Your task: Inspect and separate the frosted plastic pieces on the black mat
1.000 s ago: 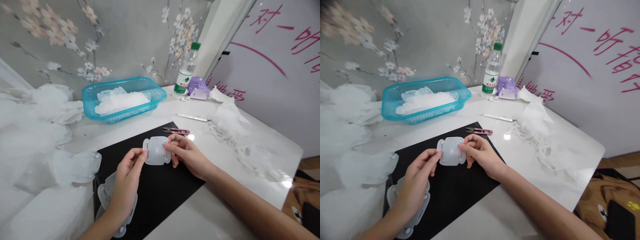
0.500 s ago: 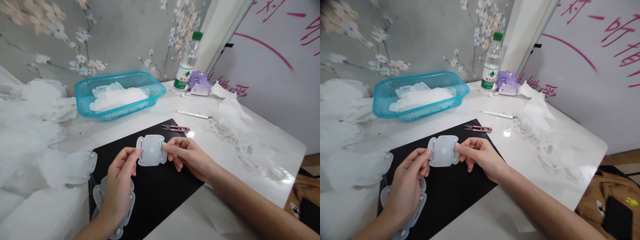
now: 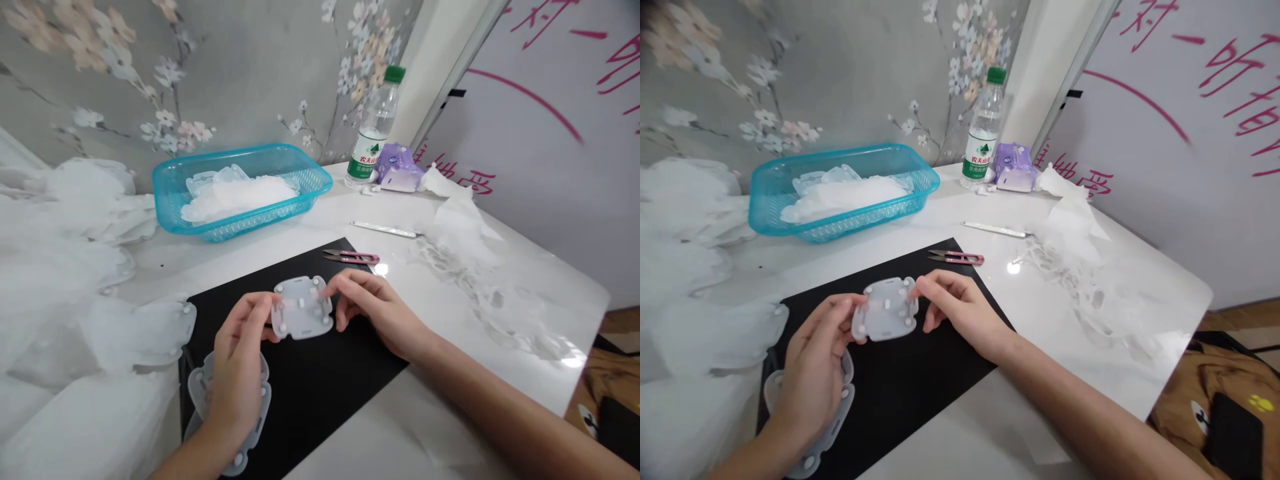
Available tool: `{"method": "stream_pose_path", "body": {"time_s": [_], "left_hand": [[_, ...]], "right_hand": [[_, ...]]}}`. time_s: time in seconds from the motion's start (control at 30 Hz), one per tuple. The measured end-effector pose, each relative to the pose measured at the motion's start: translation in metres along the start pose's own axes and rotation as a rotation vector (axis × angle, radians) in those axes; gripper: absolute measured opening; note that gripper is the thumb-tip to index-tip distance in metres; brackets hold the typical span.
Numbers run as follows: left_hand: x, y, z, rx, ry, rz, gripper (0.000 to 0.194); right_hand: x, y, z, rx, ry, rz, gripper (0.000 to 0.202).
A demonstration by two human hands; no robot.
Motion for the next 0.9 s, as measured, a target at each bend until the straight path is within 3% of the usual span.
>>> {"method": "stream_pose_path", "body": {"time_s": [0.13, 0.33, 0.5, 0.57, 0.73, 0.83, 0.9], "left_hand": [[-0.002, 0.001, 0.0, 0.013, 0.012, -0.023, 0.031], [-0.003, 0.001, 0.001, 0.03, 0.004, -0.046, 0.037], [-0.003, -0.002, 0.001, 0.038, -0.011, -0.027, 0.04], [-0.002, -0.001, 0.0, 0.025, -0.004, -0.028, 0.038], [0.001, 0.0, 0.0, -0.018, 0.051, -0.13, 0.022], [-0.003, 0.002, 0.001, -0.054, -0.024, -0.12, 0.031], [-0.005, 0.003, 0.0, -0.078, -0.064, -0.089, 0.039]], "right_hand": [[0.0, 0.003, 0.001, 0.027, 0.027, -0.028, 0.028], [0.001, 0.008, 0.003, 0.006, 0.024, 0.078, 0.044], [-0.003, 0.013, 0.004, -0.078, -0.025, 0.017, 0.034], [-0.003, 0.01, 0.005, -0.033, -0.023, -0.031, 0.031], [-0.002, -0.031, 0.03, 0.236, 0.126, -0.057, 0.026], [-0.017, -0.076, 0.066, 0.425, 0.139, -0.038, 0.018], [-0.028, -0.096, 0.096, 0.449, 0.165, -0.023, 0.013]]}}
Point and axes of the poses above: each hand's wrist, its own z-axis towards the middle knuckle, its own x-axis out of the back of the hand, y = z × x, the point moved 5 cm from there along z, towards the middle knuckle, and after that the axes turned 12 degrees about z, right-handed, at the moved point
